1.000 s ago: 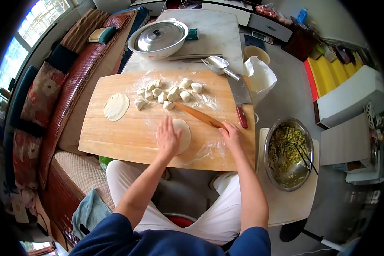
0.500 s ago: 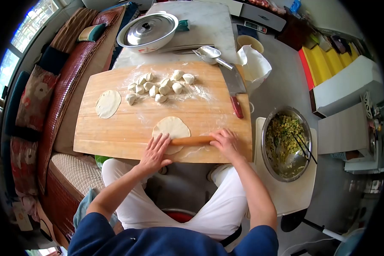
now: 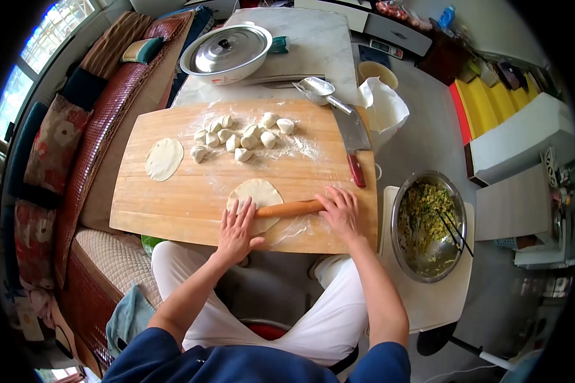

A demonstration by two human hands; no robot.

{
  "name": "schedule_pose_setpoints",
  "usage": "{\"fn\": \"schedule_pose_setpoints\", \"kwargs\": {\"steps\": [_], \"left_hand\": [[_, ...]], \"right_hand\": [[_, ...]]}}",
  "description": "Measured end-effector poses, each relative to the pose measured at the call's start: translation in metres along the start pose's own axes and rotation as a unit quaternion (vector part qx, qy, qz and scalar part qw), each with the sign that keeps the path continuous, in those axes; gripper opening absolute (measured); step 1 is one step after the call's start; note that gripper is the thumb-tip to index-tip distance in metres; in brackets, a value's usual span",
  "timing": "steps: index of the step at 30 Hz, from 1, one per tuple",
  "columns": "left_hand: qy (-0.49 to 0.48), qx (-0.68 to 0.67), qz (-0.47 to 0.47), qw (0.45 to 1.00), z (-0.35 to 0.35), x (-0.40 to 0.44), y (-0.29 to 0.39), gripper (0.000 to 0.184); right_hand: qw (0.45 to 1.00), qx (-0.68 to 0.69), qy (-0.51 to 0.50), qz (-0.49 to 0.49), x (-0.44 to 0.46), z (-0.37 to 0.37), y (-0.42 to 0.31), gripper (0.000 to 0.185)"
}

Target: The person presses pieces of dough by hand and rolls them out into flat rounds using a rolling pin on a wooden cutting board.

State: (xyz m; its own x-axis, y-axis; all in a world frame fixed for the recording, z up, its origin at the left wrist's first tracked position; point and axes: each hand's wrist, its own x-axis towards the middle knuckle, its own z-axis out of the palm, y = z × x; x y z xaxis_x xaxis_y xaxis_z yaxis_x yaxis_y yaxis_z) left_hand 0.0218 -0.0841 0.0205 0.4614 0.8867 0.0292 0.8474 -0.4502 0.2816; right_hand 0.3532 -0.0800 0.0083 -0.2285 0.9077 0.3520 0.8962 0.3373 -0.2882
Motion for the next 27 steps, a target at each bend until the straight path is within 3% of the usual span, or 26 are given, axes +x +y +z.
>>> {"fn": "schedule_pose_setpoints", "kwargs": {"steps": [6,9,12,15,19,23,25,27], "left_hand": [[0.079,-0.005,-0.104,0.991,0.006,0.092,-0.026,0.082],[0.146,-0.062,-0.136,0.978,0.012,0.098,-0.019,0.073],[0.129,-0.022,-0.128,0.983,0.021,0.081,0.007,0.073],[0.064,-0.013,-0.032,0.997,0.022,0.068,0.016,0.074],[-0.039,0.033,0.267,0.962,-0.013,0.065,-0.023,0.075],[0.065,-0.019,0.144,0.987,-0.023,0.017,-0.042,0.085],[-0.010,-0.007,0.120,0.993,-0.023,-0.012,-0.027,0.090],[-0.015,-0.046,0.096,0.994,-0.007,-0.019,-0.021,0.091]], "right_hand": [[0.994,0.040,-0.073,0.072,0.053,0.004,-0.003,0.053],[0.988,0.117,-0.019,0.097,0.049,0.001,0.008,0.047],[0.982,0.114,0.033,0.147,0.027,-0.004,0.020,0.042],[0.981,0.094,0.090,0.144,0.014,-0.014,0.023,0.041],[0.983,0.097,0.019,0.156,0.004,-0.031,0.022,0.041],[0.993,0.082,-0.055,0.060,-0.014,-0.029,0.012,0.041],[0.990,0.105,-0.078,0.047,-0.011,-0.019,0.002,0.041],[0.991,0.094,-0.088,0.030,0.003,-0.009,-0.006,0.041]]}}
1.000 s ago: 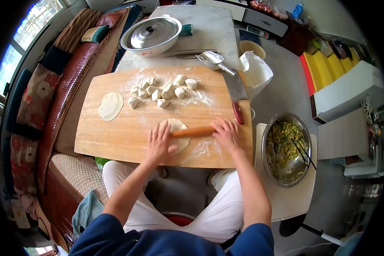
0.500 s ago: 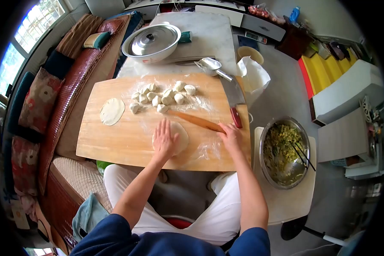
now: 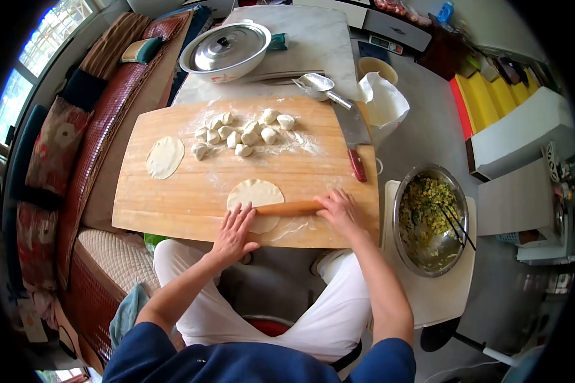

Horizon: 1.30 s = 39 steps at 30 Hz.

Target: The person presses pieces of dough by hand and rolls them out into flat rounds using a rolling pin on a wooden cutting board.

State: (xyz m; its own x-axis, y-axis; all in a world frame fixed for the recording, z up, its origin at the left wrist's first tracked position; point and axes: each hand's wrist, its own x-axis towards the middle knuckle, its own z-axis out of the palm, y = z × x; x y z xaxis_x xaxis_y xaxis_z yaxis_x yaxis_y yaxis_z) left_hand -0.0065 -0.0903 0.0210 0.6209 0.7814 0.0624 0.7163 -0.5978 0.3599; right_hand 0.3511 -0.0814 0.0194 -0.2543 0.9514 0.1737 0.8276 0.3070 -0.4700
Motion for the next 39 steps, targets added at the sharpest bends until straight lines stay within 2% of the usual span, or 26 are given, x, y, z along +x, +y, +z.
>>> {"fn": "schedule_pose_setpoints", "kwargs": {"steps": [1,4,7,10,13,14,16,17,20,21,24,25,28,29,32,33,36,37,39], "left_hand": [[0.011,0.013,-0.022,1.000,0.001,0.008,0.000,0.092],[0.047,0.061,-0.082,0.994,-0.001,0.052,-0.017,0.093],[0.094,0.095,-0.126,0.983,-0.001,0.089,-0.030,0.096],[0.069,0.064,-0.107,0.990,0.003,0.069,-0.012,0.098],[0.002,0.011,-0.049,0.999,-0.002,0.009,0.032,0.100],[-0.014,-0.006,-0.030,0.999,-0.003,-0.002,0.040,0.098],[-0.004,-0.030,-0.063,0.998,-0.001,0.002,0.036,0.092],[0.004,-0.039,-0.080,0.996,-0.002,0.008,0.030,0.089],[0.162,-0.081,-0.160,0.970,-0.006,0.037,0.007,0.081],[0.124,-0.042,-0.199,0.971,0.000,0.044,0.006,0.076],[0.007,0.029,-0.126,0.992,0.012,0.056,0.015,0.074],[0.008,0.028,-0.061,0.998,0.012,0.055,0.012,0.072],[-0.042,0.042,0.055,0.997,-0.003,0.057,-0.018,0.072],[-0.069,0.037,0.045,0.996,-0.011,0.052,-0.024,0.066],[0.077,-0.104,-0.038,0.991,-0.017,0.025,-0.023,0.066],[0.061,-0.044,-0.053,0.996,-0.011,0.020,-0.013,0.073],[0.003,0.001,-0.057,0.998,0.001,0.020,0.008,0.084],[0.013,0.029,-0.055,0.998,0.003,0.028,0.003,0.094],[0.041,0.038,-0.090,0.994,0.006,0.054,-0.008,0.093]], "right_hand": [[0.998,-0.031,-0.033,0.054,0.014,-0.002,-0.005,0.038],[0.993,-0.112,0.046,0.015,0.059,0.002,0.010,0.034],[0.988,-0.112,0.100,0.017,0.079,0.017,0.024,0.033],[0.993,-0.093,0.078,0.014,0.054,0.019,0.028,0.037],[0.990,-0.108,0.085,-0.037,0.007,0.009,0.020,0.040],[0.996,-0.075,0.056,-0.014,-0.001,0.005,0.019,0.040],[0.999,-0.007,-0.003,0.032,-0.013,-0.006,0.010,0.039],[1.000,-0.002,0.017,0.009,-0.014,-0.015,0.005,0.036],[0.995,0.055,0.081,0.034,-0.020,-0.022,0.015,0.033],[0.990,0.063,0.114,0.057,-0.022,-0.022,0.017,0.030],[0.978,0.061,0.137,0.145,-0.019,-0.018,0.015,0.028],[0.978,0.033,0.116,0.170,-0.017,-0.018,0.012,0.033],[0.986,0.007,0.044,0.162,-0.018,-0.028,-0.002,0.037],[0.991,0.010,0.069,0.116,-0.021,-0.023,-0.003,0.035],[0.999,0.034,0.028,0.029,-0.024,-0.015,-0.006,0.038],[0.998,0.052,0.013,0.030,-0.021,-0.007,-0.004,0.039],[0.997,-0.077,-0.005,0.027,0.016,-0.001,-0.007,0.040],[0.995,-0.096,0.007,0.022,0.032,0.002,0.002,0.041],[0.991,-0.131,0.028,0.015,0.064,0.013,0.015,0.043]]}}
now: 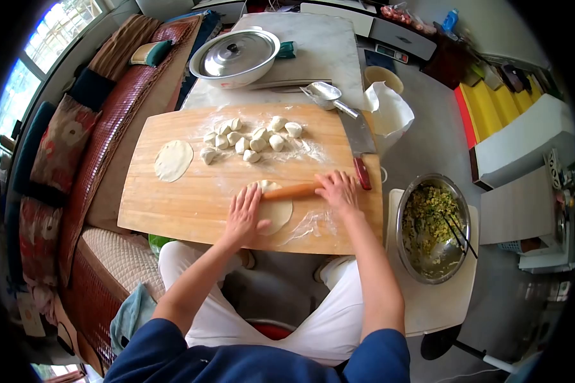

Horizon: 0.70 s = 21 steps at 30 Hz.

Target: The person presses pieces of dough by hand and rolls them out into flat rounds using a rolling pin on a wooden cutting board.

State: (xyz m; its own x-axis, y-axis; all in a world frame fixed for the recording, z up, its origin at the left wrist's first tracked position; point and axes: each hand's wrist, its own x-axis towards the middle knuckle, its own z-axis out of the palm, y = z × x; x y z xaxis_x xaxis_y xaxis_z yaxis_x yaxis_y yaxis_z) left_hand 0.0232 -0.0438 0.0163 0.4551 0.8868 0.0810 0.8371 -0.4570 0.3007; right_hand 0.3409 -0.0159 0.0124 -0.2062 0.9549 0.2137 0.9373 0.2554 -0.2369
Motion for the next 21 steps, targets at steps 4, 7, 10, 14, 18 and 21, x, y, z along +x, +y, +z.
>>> {"fn": "schedule_pose_setpoints", "kwargs": {"steps": [4,7,10,14,18,21], "left_hand": [[0.031,0.025,-0.059,0.997,-0.002,0.053,-0.012,0.086],[0.099,-0.002,-0.085,0.991,0.004,0.058,-0.002,0.077],[0.120,-0.062,-0.147,0.980,0.016,0.038,0.024,0.075],[0.016,-0.019,-0.024,0.999,0.029,0.022,0.045,0.083],[-0.094,-0.054,0.173,0.979,0.000,0.017,0.019,0.073],[0.025,-0.157,0.054,0.986,-0.011,-0.013,-0.005,0.072]], "right_hand": [[0.999,0.019,0.040,-0.018,0.029,0.013,0.004,0.044],[0.998,0.057,-0.027,-0.025,0.015,0.011,0.007,0.044],[0.992,0.103,0.057,0.031,-0.010,0.014,0.012,0.041],[0.982,0.129,0.116,0.073,-0.036,0.002,0.009,0.037],[0.985,0.140,0.075,0.063,-0.056,-0.019,0.004,0.035],[0.990,0.134,0.025,-0.032,-0.074,-0.033,-0.003,0.036]]}}
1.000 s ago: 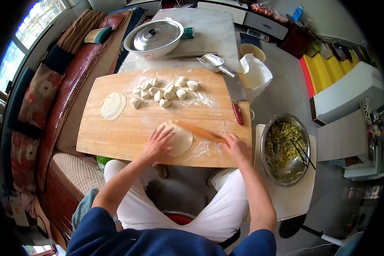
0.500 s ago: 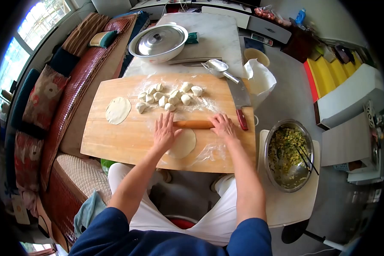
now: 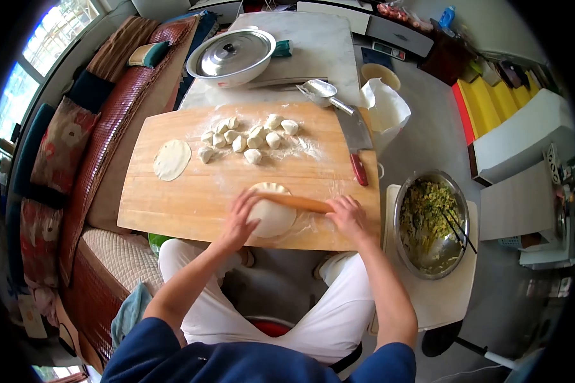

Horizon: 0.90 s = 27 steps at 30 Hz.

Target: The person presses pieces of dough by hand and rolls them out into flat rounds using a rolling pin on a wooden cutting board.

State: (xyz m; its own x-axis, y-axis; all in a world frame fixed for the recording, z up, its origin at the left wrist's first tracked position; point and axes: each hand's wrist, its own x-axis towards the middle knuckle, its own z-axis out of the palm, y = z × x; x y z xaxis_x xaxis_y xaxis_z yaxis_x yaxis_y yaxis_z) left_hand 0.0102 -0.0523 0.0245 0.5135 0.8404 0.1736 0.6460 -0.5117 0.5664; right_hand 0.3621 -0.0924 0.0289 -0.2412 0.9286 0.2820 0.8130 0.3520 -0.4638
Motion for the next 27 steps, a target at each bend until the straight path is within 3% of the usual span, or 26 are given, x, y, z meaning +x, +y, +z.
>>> {"fn": "schedule_pose_setpoints", "kwargs": {"steps": [1,4,8,11,14,17,20,24,27], "left_hand": [[0.038,0.068,0.007,0.997,-0.009,-0.012,0.006,0.078],[-0.058,0.158,-0.039,0.985,0.001,-0.032,0.020,0.082],[0.024,0.177,-0.114,0.977,0.009,0.014,-0.019,0.087],[0.068,0.172,-0.126,0.975,0.007,0.046,-0.036,0.088],[0.017,0.167,-0.056,0.984,0.017,0.011,-0.007,0.094],[-0.093,0.126,-0.014,0.988,0.011,-0.056,0.045,0.106],[-0.076,0.141,-0.047,0.986,0.011,-0.046,0.032,0.105],[0.075,0.153,-0.116,0.979,0.013,0.029,-0.032,0.095],[0.028,0.099,-0.116,0.988,0.015,0.034,-0.016,0.096]], "right_hand": [[1.000,0.007,-0.019,-0.015,-0.001,0.001,-0.008,0.037],[0.998,-0.025,-0.033,-0.051,0.017,0.019,-0.019,0.037],[0.993,-0.115,0.036,-0.019,0.073,0.040,-0.011,0.034],[0.995,-0.095,0.033,0.020,0.083,0.052,0.006,0.034],[0.996,-0.085,-0.014,0.017,0.045,0.046,0.019,0.035],[0.999,-0.042,-0.022,-0.001,-0.001,0.035,0.017,0.036],[0.997,-0.069,-0.019,-0.001,0.022,0.024,-0.008,0.037],[0.998,-0.065,-0.007,0.011,0.070,0.047,0.008,0.037],[0.998,-0.054,-0.011,0.009,0.046,0.053,0.032,0.041]]}}
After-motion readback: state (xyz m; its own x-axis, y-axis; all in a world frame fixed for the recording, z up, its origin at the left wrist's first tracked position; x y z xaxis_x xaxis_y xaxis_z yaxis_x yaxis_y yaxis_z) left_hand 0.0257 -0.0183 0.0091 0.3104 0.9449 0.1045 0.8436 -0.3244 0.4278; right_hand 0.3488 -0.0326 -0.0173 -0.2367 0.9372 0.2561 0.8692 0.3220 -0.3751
